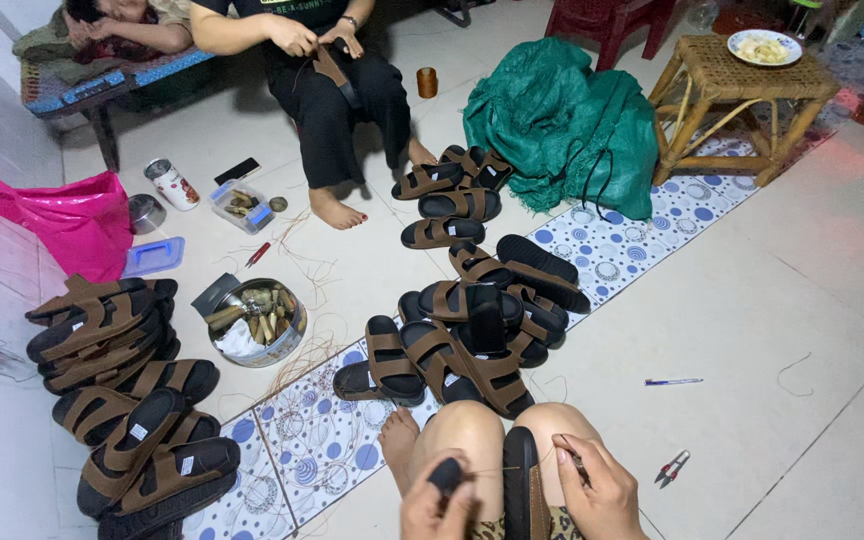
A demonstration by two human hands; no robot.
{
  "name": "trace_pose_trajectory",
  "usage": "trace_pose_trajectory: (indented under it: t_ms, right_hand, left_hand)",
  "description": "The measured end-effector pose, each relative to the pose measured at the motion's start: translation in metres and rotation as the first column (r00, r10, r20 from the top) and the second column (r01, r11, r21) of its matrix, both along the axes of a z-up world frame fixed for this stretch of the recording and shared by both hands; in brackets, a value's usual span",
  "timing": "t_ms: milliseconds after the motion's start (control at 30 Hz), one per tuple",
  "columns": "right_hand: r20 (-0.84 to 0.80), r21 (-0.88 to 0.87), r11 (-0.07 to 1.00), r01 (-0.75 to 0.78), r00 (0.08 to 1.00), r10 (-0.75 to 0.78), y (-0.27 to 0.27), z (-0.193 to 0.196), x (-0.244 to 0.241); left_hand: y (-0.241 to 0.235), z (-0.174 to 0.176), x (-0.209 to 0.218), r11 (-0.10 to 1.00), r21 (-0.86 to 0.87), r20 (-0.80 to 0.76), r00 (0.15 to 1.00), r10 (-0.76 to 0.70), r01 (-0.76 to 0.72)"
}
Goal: The person sits on the floor and sews the straps of brown sandals using a needle and thread. They pull the thread through the material and adjust the sandal position while working.
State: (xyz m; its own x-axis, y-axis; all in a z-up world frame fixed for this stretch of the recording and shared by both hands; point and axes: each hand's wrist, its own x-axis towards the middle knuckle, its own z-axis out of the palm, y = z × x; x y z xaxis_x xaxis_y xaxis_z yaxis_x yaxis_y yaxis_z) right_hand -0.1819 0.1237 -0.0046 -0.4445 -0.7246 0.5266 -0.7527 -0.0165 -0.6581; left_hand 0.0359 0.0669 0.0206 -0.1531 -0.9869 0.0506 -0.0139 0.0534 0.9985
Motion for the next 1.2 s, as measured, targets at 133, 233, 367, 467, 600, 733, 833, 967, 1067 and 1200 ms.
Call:
trace_pose_trajectory:
  t_ms: [133,233,367,467,600,733,833,967,1067,1200]
  right_hand:
    - [-0.029,-0.016,1.0,-0.007,1.0,0.007,0.0,0.007,0.002]
    - [-0.045,-0.029,1.0,-0.01,0.999,0.009,-0.001,0.008,0.0]
    - [-0.042,-0.028,1.0,-0.01,0.999,0.009,-0.002,0.005,-0.001]
    - [-0.045,-0.046,0.999,-0.006,0.999,0.004,-0.004,0.001,-0.001]
    - [-0.011,-0.032,0.999,0.009,1.0,-0.009,-0.003,0.001,0.002]
    - [-0.04,-0.032,0.999,0.002,0.999,-0.003,-0.003,0.002,0.0]
    - [-0.035,-0.037,0.999,0.004,0.999,-0.005,-0.003,0.003,0.0]
    - [-0.005,0.006,1.0,0.018,1.0,-0.018,-0.003,0.006,0.002]
    - [-0.008,0.01,1.0,-0.006,1.0,0.006,-0.004,0.004,-0.002]
    - [-0.076,-0.001,0.997,-0.079,0.994,0.078,-0.002,0.02,-0.002]
  left_hand:
    - [0.008,0.011,-0.012,0.981,0.037,0.103,0.975,-0.195,0.192]
    - [0.013,-0.009,-0.019,0.945,0.276,0.38,0.884,-0.274,0.174]
    - [0.007,-0.041,-0.013,0.882,0.454,0.453,0.82,-0.35,0.126]
    - [-0.003,-0.035,-0.011,0.769,0.571,0.582,0.519,-0.627,0.289]
    - [0.0,0.013,-0.012,0.701,0.57,0.379,0.619,-0.688,0.429]
    - [0.006,0.033,-0.011,0.74,0.505,-0.093,0.88,-0.465,0.444]
    - [-0.004,0.004,-0.01,0.917,0.096,0.14,0.907,-0.398,0.387]
    - [-0.008,-0.021,-0.019,0.89,0.199,0.815,0.435,-0.382,0.41]
    - [-0.006,-0.021,-0.02,0.884,0.168,0.829,0.422,-0.367,0.437]
    - [-0.002,-0.052,-0.014,0.83,-0.345,0.674,0.731,-0.106,0.438]
